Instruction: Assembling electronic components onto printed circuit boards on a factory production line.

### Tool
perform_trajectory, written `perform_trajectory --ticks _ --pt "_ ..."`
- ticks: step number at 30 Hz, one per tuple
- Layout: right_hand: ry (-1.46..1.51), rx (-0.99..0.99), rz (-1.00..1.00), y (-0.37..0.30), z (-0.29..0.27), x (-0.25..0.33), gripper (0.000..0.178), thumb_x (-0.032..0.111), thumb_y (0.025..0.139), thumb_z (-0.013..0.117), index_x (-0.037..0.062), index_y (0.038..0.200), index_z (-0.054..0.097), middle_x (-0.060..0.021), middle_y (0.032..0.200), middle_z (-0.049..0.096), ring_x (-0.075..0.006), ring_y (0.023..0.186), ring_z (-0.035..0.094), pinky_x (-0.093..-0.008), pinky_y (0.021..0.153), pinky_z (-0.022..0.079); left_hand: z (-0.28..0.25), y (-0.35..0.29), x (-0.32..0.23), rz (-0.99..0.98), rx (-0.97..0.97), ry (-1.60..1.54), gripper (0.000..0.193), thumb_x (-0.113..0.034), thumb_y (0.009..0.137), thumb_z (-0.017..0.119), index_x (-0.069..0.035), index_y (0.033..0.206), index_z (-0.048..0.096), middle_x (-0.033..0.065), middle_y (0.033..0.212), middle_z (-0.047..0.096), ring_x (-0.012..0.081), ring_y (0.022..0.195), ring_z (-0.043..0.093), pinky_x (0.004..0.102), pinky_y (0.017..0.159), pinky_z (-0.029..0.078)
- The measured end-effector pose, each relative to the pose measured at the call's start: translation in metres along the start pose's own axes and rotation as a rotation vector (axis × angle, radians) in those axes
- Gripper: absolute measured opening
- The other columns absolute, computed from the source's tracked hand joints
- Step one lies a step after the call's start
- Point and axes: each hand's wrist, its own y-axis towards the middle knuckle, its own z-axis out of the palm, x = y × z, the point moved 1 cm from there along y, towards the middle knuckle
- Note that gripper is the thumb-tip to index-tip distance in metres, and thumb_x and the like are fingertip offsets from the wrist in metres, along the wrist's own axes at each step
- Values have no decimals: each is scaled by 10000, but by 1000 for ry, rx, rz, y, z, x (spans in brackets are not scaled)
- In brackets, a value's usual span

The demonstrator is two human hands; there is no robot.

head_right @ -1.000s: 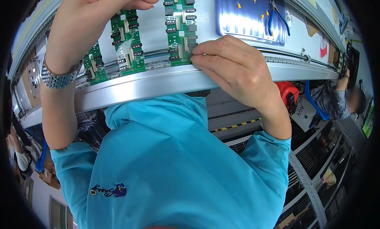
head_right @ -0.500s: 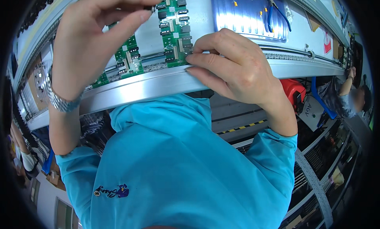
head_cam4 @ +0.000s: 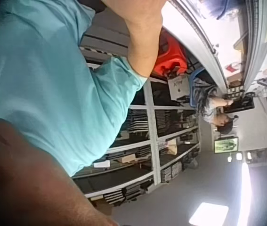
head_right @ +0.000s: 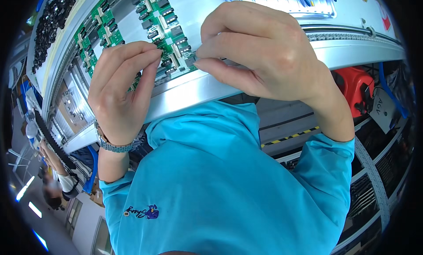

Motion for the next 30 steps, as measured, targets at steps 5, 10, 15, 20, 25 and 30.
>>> perform_trajectory --ticks 5,10,15,20,25,30 --pt "16 -30 -23 -2 1 -1 130 5 745 820 5 855 752 -82 943 693 -147 656 526 -251 558 432 1 -4 -3 -16 27 61 165 63 743 754 21 899 723 76 1007 710 240 836 599 342 756 514" --pt "17 -28 -11 -1 1 -6 133 4 740 820 5 853 751 -80 946 695 -151 655 527 -252 559 434 3 0 -2 -14 38 79 163 64 740 744 22 896 723 86 1010 706 240 848 601 345 762 515" --pt "-3 -23 3 5 1 -5 113 11 754 814 11 848 752 -79 940 696 -152 663 531 -252 562 436 2 0 0 11 11 96 160 60 737 733 21 892 726 89 1024 702 242 840 598 348 755 514" --pt "-3 68 145 7 -5 8 80 24 774 805 21 839 758 -79 931 703 -154 696 568 -268 600 465 -10 -3 -4 -83 65 -41 176 34 777 711 9 950 730 89 1053 677 249 847 598 340 755 515" --pt "88 111 256 42 -20 -8 98 32 802 799 12 885 750 -78 913 695 -170 724 572 -273 638 476 -61 14 38 -90 -60 -50 247 -26 827 754 -32 1074 752 77 1051 716 214 887 639 319 757 526" --pt "-123 217 195 153 3 -47 124 119 899 743 7 951 759 -64 854 682 -153 679 557 -293 617 466 -90 46 132 -193 -227 428 135 -99 836 739 -24 948 750 107 947 709 268 831 671 355 745 545"
